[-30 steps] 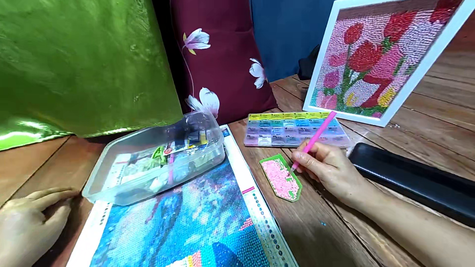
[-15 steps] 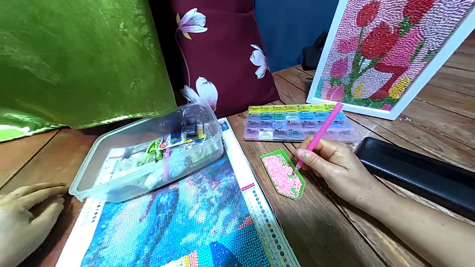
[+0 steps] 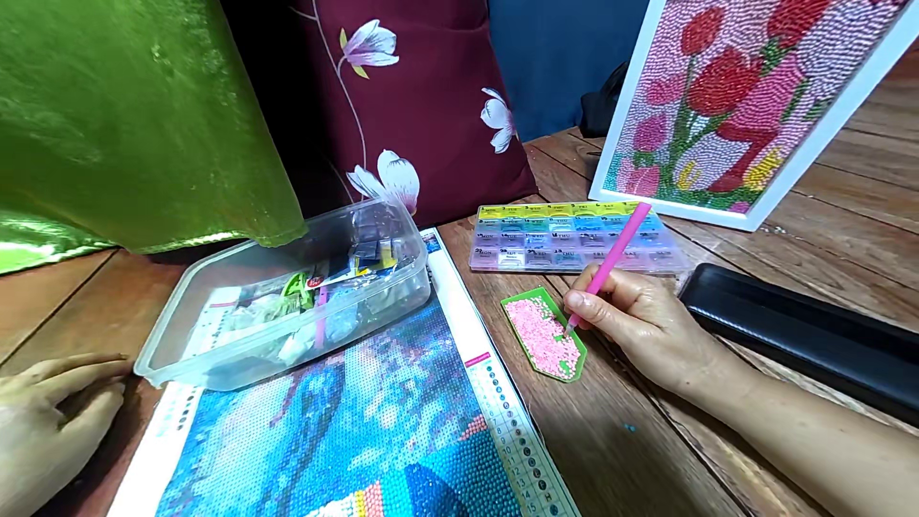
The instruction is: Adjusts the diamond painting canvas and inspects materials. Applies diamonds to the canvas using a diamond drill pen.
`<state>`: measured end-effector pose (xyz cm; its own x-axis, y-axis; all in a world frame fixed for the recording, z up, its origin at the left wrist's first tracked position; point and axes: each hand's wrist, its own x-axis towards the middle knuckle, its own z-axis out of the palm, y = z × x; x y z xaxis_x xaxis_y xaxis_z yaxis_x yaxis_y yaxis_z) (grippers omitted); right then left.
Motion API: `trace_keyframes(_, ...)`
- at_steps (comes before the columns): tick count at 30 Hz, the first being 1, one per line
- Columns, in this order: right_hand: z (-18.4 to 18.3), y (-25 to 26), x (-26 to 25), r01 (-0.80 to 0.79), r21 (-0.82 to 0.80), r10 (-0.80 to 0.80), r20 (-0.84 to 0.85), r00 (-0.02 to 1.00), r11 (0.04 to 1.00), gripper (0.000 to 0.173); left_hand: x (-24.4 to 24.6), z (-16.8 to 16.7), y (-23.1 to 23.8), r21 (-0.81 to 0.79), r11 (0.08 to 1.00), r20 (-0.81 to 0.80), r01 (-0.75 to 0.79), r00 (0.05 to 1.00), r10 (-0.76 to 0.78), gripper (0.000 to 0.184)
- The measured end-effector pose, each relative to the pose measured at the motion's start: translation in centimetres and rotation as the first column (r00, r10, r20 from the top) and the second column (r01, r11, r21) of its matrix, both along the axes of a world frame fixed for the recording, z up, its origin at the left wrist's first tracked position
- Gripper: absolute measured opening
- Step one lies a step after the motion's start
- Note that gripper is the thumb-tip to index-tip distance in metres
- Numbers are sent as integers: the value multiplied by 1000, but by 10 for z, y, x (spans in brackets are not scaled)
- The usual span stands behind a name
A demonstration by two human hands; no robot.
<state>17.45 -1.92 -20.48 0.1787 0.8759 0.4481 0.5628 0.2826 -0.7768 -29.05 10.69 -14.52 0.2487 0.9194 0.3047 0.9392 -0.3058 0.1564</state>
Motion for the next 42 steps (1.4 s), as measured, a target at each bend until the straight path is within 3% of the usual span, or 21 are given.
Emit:
trace_keyframes(29,-2,1,1,-42,72,38,53,998,997,20,4,3,-2,-81,993,10,-86,996,87,25)
trace_keyframes(33,-2,1,1,-69,101,60,86,994,993,20,-1,0,0,-37,997,6,-65,998,66,21)
trace_keyframes(38,0,1,2,-68,90,71,-32,997,994,18,3,-3,2,-16,995,34,-99,994,99,19)
trace_keyframes(42,2,-1,1,-74,87,78,-49,996,993,17,-21,-16,13,65,997,33,-46,998,44,20)
